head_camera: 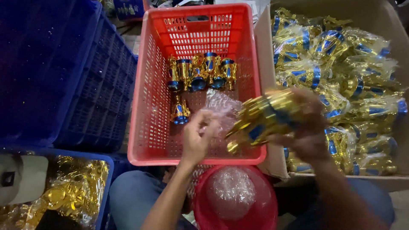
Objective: Assembling trophy components and wrapping the finished products in plastic film.
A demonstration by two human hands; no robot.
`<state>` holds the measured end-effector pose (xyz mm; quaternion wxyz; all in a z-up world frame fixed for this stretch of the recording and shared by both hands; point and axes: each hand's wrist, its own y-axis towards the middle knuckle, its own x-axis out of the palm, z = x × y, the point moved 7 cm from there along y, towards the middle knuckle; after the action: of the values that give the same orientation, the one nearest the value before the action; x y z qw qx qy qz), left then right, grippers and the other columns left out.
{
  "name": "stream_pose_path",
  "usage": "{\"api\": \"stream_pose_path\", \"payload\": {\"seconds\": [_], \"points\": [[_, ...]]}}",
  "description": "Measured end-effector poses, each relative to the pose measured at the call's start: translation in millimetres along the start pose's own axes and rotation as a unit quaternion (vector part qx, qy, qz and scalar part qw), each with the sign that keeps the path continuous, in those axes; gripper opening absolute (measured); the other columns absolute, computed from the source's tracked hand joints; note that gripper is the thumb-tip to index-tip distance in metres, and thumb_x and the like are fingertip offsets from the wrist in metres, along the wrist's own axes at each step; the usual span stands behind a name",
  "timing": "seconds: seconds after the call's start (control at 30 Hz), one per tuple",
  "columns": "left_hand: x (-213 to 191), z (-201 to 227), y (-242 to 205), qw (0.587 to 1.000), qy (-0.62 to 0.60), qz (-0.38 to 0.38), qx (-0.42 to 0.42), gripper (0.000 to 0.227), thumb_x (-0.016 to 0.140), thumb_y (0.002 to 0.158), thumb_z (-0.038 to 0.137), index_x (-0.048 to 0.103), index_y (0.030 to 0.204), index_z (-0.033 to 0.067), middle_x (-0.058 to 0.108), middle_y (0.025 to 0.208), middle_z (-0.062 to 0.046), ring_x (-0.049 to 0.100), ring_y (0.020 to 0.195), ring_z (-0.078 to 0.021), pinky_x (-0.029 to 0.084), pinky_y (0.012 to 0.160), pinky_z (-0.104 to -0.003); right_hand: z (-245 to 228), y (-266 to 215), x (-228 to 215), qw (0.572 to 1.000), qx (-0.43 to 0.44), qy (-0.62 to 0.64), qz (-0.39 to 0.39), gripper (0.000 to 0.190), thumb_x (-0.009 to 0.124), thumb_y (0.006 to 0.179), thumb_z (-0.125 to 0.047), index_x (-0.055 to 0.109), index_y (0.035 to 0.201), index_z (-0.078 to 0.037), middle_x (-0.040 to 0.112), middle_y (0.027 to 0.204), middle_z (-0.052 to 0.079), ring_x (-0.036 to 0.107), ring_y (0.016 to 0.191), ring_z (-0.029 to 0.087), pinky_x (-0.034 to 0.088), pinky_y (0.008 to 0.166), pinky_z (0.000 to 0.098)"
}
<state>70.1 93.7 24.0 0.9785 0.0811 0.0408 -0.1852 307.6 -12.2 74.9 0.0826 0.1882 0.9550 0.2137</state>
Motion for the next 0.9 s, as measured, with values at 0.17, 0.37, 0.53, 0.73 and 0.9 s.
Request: {"api": "stream_pose_path", "payload": {"seconds": [0.17, 0.37, 0.53, 0.73, 0.9], "points": [[-12, -17, 0, 0.99, 0.118, 0.063, -0.038, 0.018, 0.066, 0.094, 0.023, 0.055, 0.106, 0.0143, 0.058, 0.089, 0.002, 0.047, 0.06, -0.0078, 0.038, 0.048, -0.025, -33, -2, -41, 0.967, -0.137, -0.198, 0.086, 0.097, 0.073, 0.071, -0.049, 0.036, 0.146, -0.001, 0.038, 0.138, 0.017, 0.043, 0.122, 0.029, 0.041, 0.105, 0.0383], [0, -17, -6, 0.986, 0.151, 0.072, -0.024, 0.013, 0.061, 0.102, 0.026, 0.059, 0.11, 0.0159, 0.058, 0.067, 0.004, 0.044, 0.042, -0.0052, 0.028, 0.035, -0.022, -12, -33, 2, 0.962, -0.139, -0.219, 0.085, 0.098, 0.093, 0.06, -0.036, 0.039, 0.136, -0.006, 0.047, 0.13, 0.014, 0.054, 0.115, 0.028, 0.048, 0.098, 0.0383], [9, -3, -16, 0.985, 0.114, 0.126, -0.004, 0.012, 0.068, 0.097, 0.027, 0.07, 0.101, 0.0154, 0.064, 0.06, -0.013, 0.069, 0.058, -0.0274, 0.055, 0.057, -0.04, -9, -45, 63, 0.976, -0.11, -0.162, 0.099, 0.1, 0.103, 0.058, -0.017, 0.048, 0.138, 0.003, 0.053, 0.115, 0.018, 0.06, 0.097, 0.029, 0.052, 0.088, 0.037], [29, 8, -30, 0.985, 0.124, 0.118, -0.003, 0.01, 0.062, 0.094, 0.015, 0.067, 0.102, 0.0127, 0.069, 0.069, -0.024, 0.071, 0.068, -0.0479, 0.055, 0.062, -0.05, 40, -57, 64, 0.972, 0.059, -0.093, 0.209, 0.091, 0.091, 0.079, -0.012, 0.03, 0.146, -0.005, 0.049, 0.128, 0.022, 0.06, 0.112, 0.033, 0.05, 0.099, 0.0439], [29, -3, -27, 0.991, 0.039, 0.127, 0.004, 0.015, 0.056, 0.102, 0.023, 0.063, 0.099, 0.0094, 0.071, 0.079, -0.017, 0.074, 0.073, -0.0345, 0.059, 0.065, -0.039, 33, -64, 75, 0.963, 0.07, -0.059, 0.253, 0.089, 0.093, 0.078, -0.018, 0.035, 0.145, -0.011, 0.053, 0.13, 0.013, 0.054, 0.112, 0.019, 0.046, 0.1, 0.0359]]}}
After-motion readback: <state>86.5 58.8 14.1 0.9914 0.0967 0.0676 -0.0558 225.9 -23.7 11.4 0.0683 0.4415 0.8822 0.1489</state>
